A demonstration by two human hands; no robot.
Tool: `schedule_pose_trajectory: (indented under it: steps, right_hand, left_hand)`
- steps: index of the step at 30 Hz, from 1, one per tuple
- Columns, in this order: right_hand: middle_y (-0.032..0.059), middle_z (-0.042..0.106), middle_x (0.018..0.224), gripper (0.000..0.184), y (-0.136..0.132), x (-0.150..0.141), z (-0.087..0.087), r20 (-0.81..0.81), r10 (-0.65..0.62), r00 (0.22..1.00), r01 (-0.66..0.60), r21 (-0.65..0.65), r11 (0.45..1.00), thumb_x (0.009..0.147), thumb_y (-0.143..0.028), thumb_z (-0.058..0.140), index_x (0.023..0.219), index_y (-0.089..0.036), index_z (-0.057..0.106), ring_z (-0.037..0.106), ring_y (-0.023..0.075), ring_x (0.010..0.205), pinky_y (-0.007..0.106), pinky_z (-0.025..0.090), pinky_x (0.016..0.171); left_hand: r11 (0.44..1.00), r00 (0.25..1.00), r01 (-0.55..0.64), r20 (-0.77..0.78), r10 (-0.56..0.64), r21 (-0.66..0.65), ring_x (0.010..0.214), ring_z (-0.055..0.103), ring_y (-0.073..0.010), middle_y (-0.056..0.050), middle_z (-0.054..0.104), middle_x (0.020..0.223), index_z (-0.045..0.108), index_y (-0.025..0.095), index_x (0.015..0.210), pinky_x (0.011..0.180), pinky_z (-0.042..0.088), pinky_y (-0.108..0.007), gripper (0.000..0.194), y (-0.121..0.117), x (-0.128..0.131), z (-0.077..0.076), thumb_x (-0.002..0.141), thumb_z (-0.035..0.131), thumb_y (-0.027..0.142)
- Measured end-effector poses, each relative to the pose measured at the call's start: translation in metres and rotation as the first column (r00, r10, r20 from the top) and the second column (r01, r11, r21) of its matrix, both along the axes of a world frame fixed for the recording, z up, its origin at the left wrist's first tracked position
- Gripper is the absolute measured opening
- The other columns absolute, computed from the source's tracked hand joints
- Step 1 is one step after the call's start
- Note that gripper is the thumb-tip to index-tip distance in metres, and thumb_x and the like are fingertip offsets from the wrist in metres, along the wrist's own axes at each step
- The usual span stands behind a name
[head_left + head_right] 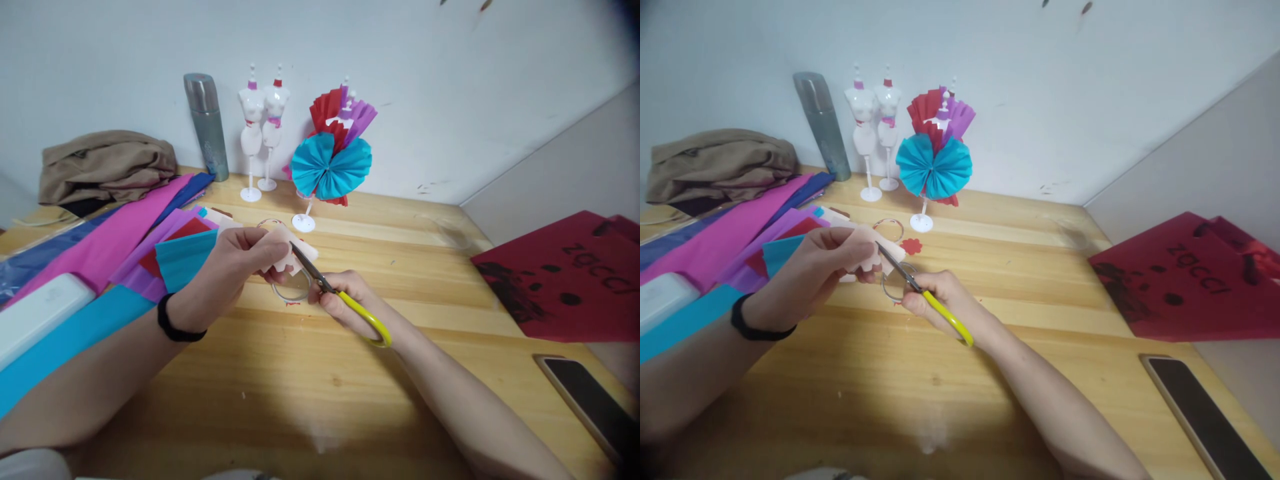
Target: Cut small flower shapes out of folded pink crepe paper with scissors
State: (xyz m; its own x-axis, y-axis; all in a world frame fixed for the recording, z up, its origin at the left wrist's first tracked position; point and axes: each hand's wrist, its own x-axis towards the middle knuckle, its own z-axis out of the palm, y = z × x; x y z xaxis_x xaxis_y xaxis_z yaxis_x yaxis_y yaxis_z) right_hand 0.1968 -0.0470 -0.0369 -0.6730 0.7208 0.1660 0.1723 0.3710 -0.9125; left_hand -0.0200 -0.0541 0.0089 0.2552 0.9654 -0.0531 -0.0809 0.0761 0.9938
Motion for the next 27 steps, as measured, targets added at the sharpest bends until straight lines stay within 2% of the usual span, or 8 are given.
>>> schedule_pose_trajectory:
  steps: [6,11,27]
  right_hand:
    - [-0.0044,0.039,0.058,0.048,-0.0023,-0.0010,0.0018,-0.017,-0.001,1.000,0.000,-0.102,0.995,0.091,-0.060,0.053,0.071,-0.017,0.054,0.036,0.0087,0.052,0.022,0.029,0.048]
    - [-0.0041,0.041,0.058,0.047,-0.0037,-0.0016,0.0039,-0.012,-0.007,1.000,0.005,-0.132,0.991,0.089,-0.061,0.055,0.072,-0.017,0.054,0.036,0.0088,0.052,0.022,0.029,0.048]
    - [-0.0041,0.038,0.057,0.052,-0.0011,-0.0009,0.0007,-0.007,0.000,1.000,-0.001,-0.036,0.999,0.092,-0.063,0.049,0.070,-0.016,0.054,0.035,0.0095,0.054,0.022,0.029,0.050]
  left_hand:
    - [1.000,1.000,0.005,-0.005,-0.005,0.013,0.061,0.054,-0.0115,-0.002,0.063,0.065,0.064,0.015,0.061,0.058,0.043,-0.023,0.031,0.0004,0.0011,-0.0003,0.085,0.064,0.034]
    - [1.000,1.000,0.011,0.010,-0.011,0.004,0.059,0.053,-0.0107,-0.002,0.064,0.064,0.066,0.015,0.061,0.057,0.043,-0.022,0.027,0.0011,0.0024,-0.0033,0.083,0.066,0.030]
    - [1.000,1.000,-0.001,0.014,0.001,-0.011,0.057,0.053,-0.0102,-0.001,0.063,0.061,0.067,0.015,0.060,0.056,0.044,-0.022,0.025,0.0013,0.0020,-0.0014,0.081,0.067,0.029]
